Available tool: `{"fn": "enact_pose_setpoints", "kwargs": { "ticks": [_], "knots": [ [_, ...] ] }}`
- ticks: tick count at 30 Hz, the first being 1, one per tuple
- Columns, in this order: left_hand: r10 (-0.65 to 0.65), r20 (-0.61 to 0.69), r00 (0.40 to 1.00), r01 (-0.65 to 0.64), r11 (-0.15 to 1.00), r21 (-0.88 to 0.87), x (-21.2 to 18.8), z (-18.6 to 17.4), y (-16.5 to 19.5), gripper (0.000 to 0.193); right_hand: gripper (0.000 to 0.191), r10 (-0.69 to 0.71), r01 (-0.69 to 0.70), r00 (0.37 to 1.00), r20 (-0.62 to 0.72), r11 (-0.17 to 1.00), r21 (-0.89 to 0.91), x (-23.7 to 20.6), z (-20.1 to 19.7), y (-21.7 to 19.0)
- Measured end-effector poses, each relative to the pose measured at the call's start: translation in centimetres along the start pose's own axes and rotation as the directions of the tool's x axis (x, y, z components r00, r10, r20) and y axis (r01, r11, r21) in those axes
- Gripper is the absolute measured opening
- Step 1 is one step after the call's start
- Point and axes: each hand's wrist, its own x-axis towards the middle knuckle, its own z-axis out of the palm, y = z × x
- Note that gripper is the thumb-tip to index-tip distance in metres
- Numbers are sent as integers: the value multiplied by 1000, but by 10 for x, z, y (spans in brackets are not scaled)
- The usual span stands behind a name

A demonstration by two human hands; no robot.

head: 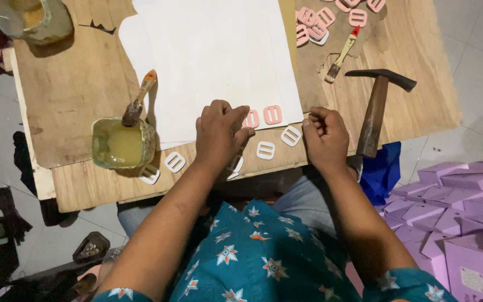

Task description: The person sits at a workbench and uses a brush to apply paste from a container onto small pink buckle-shaped craft pieces, then places the coated pieces in rows on a white sheet of paper. They repeat this cycle, dipping the brush back into the paste container between pieces.

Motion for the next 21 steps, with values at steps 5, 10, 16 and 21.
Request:
{"fn": "enact_pose_setpoints", "kwargs": {
  "ticks": [5, 10, 16, 21],
  "knots": [
    [1, -7, 1000, -1, 1000, -6, 0, -1, 1, 48, 26, -19, 19, 1000, 1, 1000, -17, 0, 0, 1],
    [-1, 1, 1000, 1, 1000, -7, 0, -2, 2, 46, 24, -24, 24, 1000, 6, 1000, 1, 0, 0, -1],
    [-5, 26, 1000, 5, 1000, 2, -1, -2, 2, 46, 24, 6, -6, 1000, 5, 1000, -28, 0, -1, -5],
    [-13, 20, 1000, 13, 1000, -5, 0, -1, 1, 46, 24, -7, 7, 1000, -1, 1000, -5, 1, 0, -6]
  ]
}}
